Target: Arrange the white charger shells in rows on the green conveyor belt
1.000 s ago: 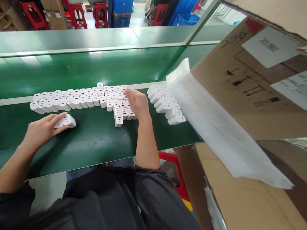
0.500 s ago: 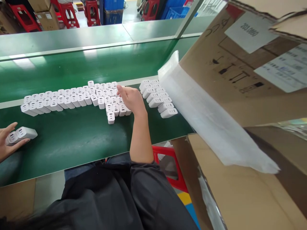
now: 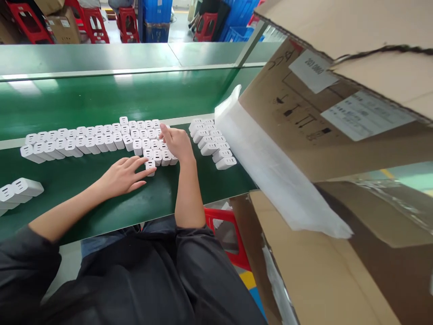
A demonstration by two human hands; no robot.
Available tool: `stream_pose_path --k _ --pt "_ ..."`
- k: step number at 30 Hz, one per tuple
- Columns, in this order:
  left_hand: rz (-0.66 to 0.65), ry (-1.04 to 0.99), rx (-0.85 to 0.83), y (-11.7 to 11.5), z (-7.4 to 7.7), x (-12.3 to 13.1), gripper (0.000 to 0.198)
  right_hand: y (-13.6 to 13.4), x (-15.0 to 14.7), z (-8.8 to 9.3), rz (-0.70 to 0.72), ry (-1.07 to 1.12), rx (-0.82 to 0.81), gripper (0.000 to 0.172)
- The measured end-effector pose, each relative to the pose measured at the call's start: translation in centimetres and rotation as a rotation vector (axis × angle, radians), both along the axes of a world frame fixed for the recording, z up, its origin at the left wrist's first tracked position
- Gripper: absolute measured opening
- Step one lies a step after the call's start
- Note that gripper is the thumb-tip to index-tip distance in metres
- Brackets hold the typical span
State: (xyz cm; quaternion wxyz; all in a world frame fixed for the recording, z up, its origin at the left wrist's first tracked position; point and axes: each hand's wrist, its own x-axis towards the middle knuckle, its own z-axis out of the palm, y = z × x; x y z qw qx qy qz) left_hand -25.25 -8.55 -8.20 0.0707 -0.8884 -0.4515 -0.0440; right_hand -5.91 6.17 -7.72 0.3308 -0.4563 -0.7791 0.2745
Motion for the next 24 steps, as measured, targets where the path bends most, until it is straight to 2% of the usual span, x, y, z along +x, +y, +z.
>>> stream_pose_path --k 2,4,9,16,21,24 --pt "-0.025 0.018 0.012 1.0 -0.6 1.1 0.045 0.1 -0.1 -0.2 0.005 -0.014 -0.005 0.085" --pt "-0.016 0.007 0.040 1.0 -1.1 1.0 0.043 0.1 -0.1 -0.2 0.013 -0.026 -0.001 0.084" --pt "0.010 -0.152 0.044 -0.7 -2.2 -1.8 0.037 -0.3 -0.4 0.1 0.029 -0.015 0.014 0.074" --pt "0.143 -0.280 0.091 -0.2 -2.7 -5.1 0.035 -1.4 -1.7 0.3 0.287 -0.093 0.048 0.059" --pt "0.174 -0.403 -0.008 -0.3 -2.9 -6.2 0.052 -1.9 -2.0 0.3 0.394 -0.178 0.063 0.049" --pt "0.212 -0.535 -0.098 -0.5 -3.1 -6.5 0.067 -2.2 -1.9 0.4 0.450 -0.199 0.061 0.037"
